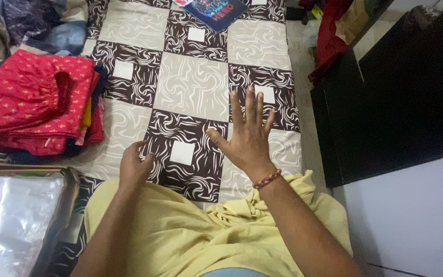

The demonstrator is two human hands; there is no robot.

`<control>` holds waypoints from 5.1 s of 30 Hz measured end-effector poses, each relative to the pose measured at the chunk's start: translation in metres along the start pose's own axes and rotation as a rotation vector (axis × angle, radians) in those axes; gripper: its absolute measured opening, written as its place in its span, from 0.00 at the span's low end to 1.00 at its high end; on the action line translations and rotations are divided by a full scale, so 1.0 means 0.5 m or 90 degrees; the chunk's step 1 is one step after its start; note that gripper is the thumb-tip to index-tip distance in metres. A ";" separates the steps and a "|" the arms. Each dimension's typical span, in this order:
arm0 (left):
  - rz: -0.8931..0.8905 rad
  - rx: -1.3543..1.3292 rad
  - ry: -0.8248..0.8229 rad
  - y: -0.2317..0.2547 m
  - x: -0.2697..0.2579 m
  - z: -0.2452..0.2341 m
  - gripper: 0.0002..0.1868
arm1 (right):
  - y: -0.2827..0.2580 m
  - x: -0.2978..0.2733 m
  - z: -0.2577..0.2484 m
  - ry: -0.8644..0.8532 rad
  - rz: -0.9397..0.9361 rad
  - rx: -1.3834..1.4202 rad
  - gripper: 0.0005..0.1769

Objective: The person folds a red patterned garment and places it into a clear plastic bag, then seals the bag. They repeat the process with a blue patterned garment, folding it and placing it into another plastic bag.

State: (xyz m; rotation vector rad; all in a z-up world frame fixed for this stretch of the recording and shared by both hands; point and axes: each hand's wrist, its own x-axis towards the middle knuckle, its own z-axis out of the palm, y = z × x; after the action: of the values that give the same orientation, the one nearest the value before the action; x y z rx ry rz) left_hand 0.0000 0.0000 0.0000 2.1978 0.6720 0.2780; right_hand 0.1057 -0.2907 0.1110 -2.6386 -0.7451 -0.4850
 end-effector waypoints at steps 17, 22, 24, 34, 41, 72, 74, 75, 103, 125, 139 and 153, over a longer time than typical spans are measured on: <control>-0.296 -0.647 0.203 -0.352 0.194 0.036 0.34 | 0.022 -0.046 0.057 -0.089 0.062 0.012 0.58; -0.058 -0.209 0.609 -0.413 0.296 -0.038 0.34 | 0.011 -0.050 0.112 -0.109 -0.007 0.043 0.54; 0.046 0.112 0.541 -0.404 0.300 -0.091 0.35 | 0.010 -0.054 0.137 -0.185 -0.015 0.067 0.52; -0.140 0.473 0.057 -0.276 0.389 -0.287 0.74 | -0.017 -0.113 0.210 -0.616 0.071 -0.048 0.52; -0.027 0.505 0.110 -0.334 0.390 -0.306 0.38 | -0.007 -0.121 0.230 -0.601 0.069 -0.038 0.53; -0.024 0.144 0.060 -0.209 0.479 -0.223 0.28 | 0.003 -0.070 0.229 -0.437 0.078 0.262 0.46; -0.072 0.080 0.057 -0.231 0.472 -0.186 0.23 | 0.003 -0.067 0.231 -0.424 0.065 0.282 0.47; -0.097 0.049 0.056 -0.243 0.465 -0.173 0.21 | 0.000 -0.067 0.230 -0.418 0.058 0.293 0.47; -0.115 -0.355 0.132 -0.263 0.529 -0.233 0.22 | -0.256 0.122 0.313 -0.310 -0.106 0.294 0.50; -0.260 -0.823 -0.400 0.197 0.104 0.272 0.31 | 0.175 0.052 0.158 -0.198 0.240 0.067 0.46; -0.215 -0.475 -0.425 0.023 0.051 0.290 0.39 | 0.252 -0.059 0.326 -0.085 0.463 0.306 0.49; -0.441 -0.414 -0.332 -0.039 0.045 0.283 0.22 | 0.170 -0.123 0.244 -0.108 0.766 0.933 0.37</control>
State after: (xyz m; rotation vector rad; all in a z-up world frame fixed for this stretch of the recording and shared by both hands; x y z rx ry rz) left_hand 0.0687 -0.0680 -0.1075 1.2406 0.8428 -0.3795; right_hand 0.1309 -0.3338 -0.0421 -1.2594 0.4512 0.4899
